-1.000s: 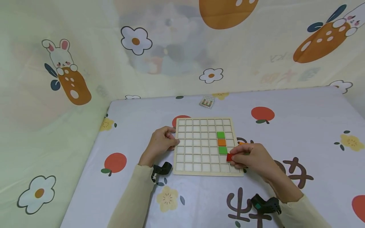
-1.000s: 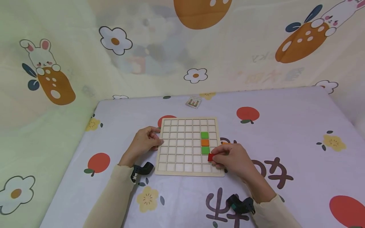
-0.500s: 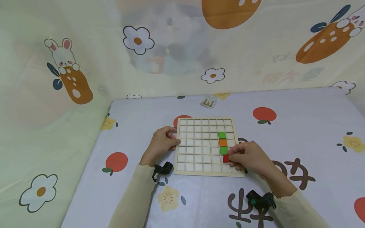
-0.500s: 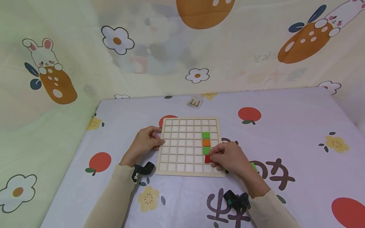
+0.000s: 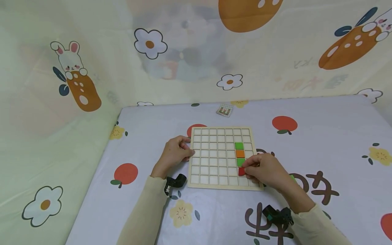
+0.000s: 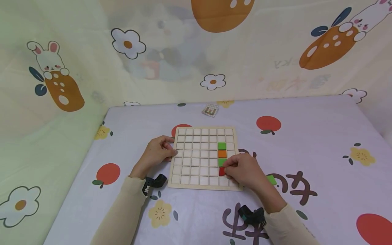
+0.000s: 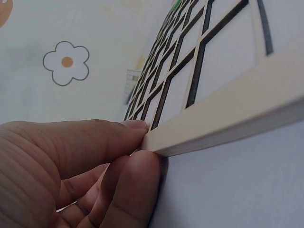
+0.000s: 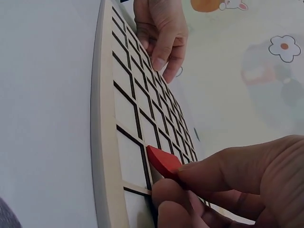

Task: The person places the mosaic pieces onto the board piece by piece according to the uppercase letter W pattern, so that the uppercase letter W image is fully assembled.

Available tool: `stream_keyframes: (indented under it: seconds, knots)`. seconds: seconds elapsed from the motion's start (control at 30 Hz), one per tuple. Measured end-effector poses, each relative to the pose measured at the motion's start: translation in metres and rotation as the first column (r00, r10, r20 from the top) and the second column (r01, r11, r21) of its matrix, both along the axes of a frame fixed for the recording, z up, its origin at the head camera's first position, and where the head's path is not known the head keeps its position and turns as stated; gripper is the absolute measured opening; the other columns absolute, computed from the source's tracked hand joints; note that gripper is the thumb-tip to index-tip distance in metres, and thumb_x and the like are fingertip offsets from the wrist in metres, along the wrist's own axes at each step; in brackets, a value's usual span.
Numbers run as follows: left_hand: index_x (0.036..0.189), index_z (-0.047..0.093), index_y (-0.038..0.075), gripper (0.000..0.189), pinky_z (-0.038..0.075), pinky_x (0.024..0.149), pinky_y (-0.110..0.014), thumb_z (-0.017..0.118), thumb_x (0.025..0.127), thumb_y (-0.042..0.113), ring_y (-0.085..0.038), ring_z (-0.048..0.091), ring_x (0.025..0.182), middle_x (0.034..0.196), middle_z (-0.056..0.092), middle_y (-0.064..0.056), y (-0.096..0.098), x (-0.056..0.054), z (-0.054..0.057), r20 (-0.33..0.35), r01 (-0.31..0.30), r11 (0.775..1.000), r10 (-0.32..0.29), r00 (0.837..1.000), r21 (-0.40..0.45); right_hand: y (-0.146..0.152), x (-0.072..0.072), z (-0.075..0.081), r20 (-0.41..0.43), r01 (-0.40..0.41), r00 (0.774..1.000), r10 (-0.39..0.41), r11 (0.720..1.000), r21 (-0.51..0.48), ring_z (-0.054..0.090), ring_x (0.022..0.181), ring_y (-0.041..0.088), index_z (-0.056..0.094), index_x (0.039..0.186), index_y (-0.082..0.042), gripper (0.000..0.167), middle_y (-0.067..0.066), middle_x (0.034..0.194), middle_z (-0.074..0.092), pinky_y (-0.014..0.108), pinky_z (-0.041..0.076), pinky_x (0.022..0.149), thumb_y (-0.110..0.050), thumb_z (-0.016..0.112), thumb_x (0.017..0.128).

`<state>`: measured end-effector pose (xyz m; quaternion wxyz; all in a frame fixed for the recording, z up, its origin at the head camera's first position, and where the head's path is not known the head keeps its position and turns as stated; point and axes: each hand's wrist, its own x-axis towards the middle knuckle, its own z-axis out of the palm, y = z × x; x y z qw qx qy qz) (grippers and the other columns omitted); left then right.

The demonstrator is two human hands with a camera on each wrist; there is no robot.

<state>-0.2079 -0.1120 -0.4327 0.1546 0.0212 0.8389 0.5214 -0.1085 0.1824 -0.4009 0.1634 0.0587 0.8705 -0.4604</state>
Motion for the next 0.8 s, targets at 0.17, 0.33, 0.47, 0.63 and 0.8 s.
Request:
stream_keyframes:
  seconds: [0.17,0.33,0.47,0.63,0.8]
  knots:
    - [0.119,0.062,0.006,0.041,0.054,0.056,-0.025,0.080,0.082,0.006,-0.016,0.062,0.059,0.083,0.062,-0.009,0.0006,-0.0006,-0.0004,-0.006,0.004,1.000,-0.004,1.000,-0.005,-0.0013,-0.0002,-0.0025,-0.057,-0.028,0.998,0.033,0.997,0.072,0.056,0.075,0.022,0.075,0.095,-0.005,0.014,0.007,0.084,0.064,0.030,0.049,0.056,-0.008,0.075,0.082]
    - [0.119,0.062,0.006,0.041,0.055,0.056,-0.026,0.080,0.082,0.006,-0.016,0.062,0.060,0.083,0.062,-0.009,0.0002,-0.0007,-0.0003,0.001,-0.001,1.000,0.001,1.000,-0.007,-0.0033,0.0002,-0.0041,-0.104,-0.041,0.993,0.051,0.995,0.090,0.054,0.081,0.023,0.075,0.095,-0.006,0.018,0.007,0.088,0.061,0.028,0.049,0.061,-0.006,0.078,0.078]
    - [0.119,0.063,0.007,0.041,0.055,0.057,-0.026,0.081,0.082,0.007,-0.017,0.063,0.061,0.084,0.062,-0.010,0.0000,-0.0009,0.0000,0.011,-0.008,1.000,0.008,1.000,-0.006,-0.0048,0.0012,-0.0039,-0.144,-0.044,0.988,0.060,0.993,0.108,0.054,0.081,0.022,0.075,0.095,-0.006,0.017,0.007,0.090,0.061,0.028,0.048,0.061,-0.005,0.077,0.078]
    - [0.119,0.063,0.008,0.041,0.055,0.057,-0.026,0.081,0.082,0.007,-0.017,0.062,0.061,0.085,0.062,-0.009,-0.0001,-0.0008,-0.0001,0.011,-0.014,1.000,0.014,1.000,-0.008,-0.0062,0.0019,-0.0043,-0.189,-0.047,0.979,0.073,0.989,0.138,0.054,0.080,0.021,0.076,0.093,-0.007,0.015,0.006,0.089,0.061,0.027,0.047,0.060,-0.006,0.076,0.079]
    - [0.120,0.063,0.007,0.041,0.054,0.057,-0.026,0.080,0.082,0.007,-0.016,0.062,0.061,0.084,0.062,-0.009,0.0000,-0.0006,-0.0006,0.005,-0.007,1.000,0.008,1.000,-0.021,-0.0079,0.0027,-0.0045,-0.189,-0.039,0.980,0.066,0.989,0.143,0.054,0.079,0.021,0.076,0.093,-0.008,0.013,0.006,0.089,0.061,0.027,0.047,0.060,-0.008,0.077,0.080]
